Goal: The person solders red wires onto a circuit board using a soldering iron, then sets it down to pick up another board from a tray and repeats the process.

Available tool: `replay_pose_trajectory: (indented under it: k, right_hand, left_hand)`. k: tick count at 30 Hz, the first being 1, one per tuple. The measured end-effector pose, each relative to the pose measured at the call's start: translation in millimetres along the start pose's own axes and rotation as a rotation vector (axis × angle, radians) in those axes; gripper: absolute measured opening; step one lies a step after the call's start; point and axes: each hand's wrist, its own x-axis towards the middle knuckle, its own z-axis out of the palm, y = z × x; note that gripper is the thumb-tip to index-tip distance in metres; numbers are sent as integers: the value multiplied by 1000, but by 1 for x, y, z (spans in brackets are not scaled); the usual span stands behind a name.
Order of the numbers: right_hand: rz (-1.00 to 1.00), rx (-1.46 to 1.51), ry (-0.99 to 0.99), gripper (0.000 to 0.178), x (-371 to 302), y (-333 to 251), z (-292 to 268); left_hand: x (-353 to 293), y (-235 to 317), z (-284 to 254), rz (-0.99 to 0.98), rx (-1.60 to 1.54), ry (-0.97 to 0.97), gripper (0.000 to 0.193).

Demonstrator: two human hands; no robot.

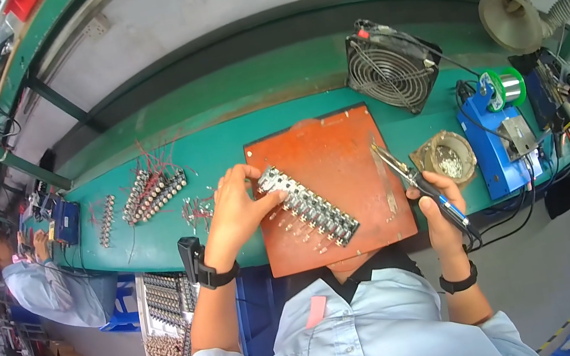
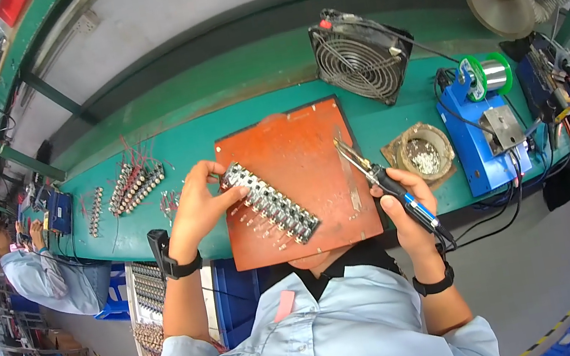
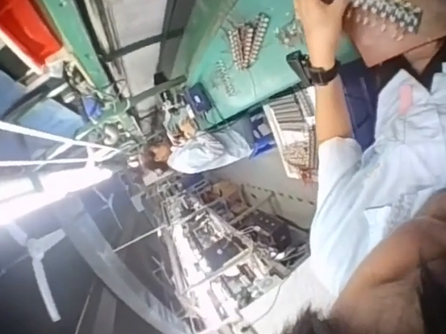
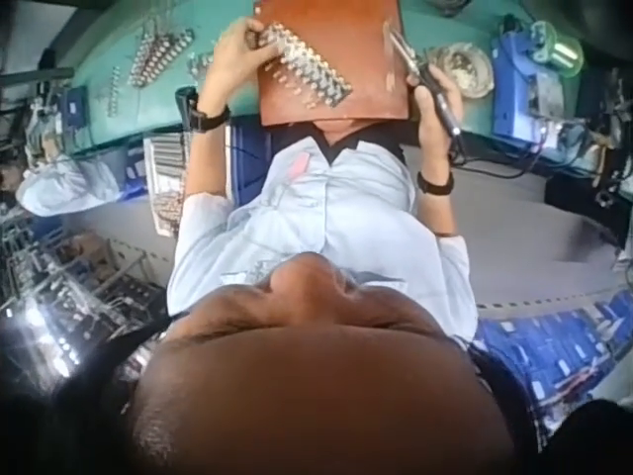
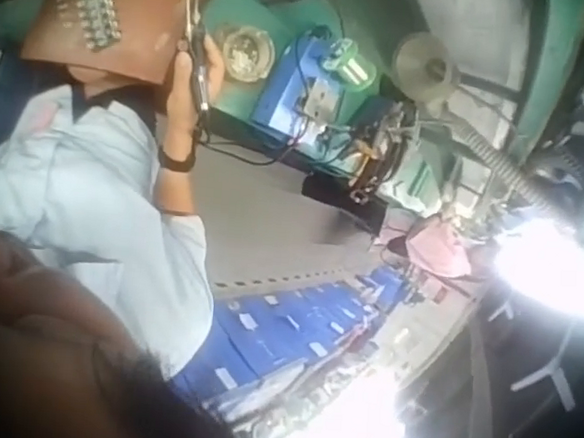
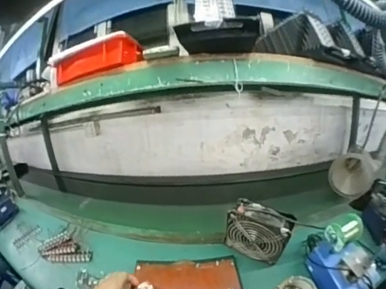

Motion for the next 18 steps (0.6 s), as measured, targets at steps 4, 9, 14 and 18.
replay_pose_trajectory:
  k: [4, 9, 14, 18]
  right_hand:
    - [8, 11, -5, 46, 3, 0, -1]
    - [-1, 9, -1, 45, 4, -2, -7]
    - [-16, -13, -37, 44, 3, 2, 1]
    - [-45, -62, 23, 45, -6, 2, -2]
  left_hand:
    - [5, 1, -22, -210, -907, -252, 28]
    - [21, 19, -44, -243, -953, -236, 26]
    - [81, -31, -46, -268, -1132, -16, 31]
    - [154, -34, -18, -51, -1525, 267, 38]
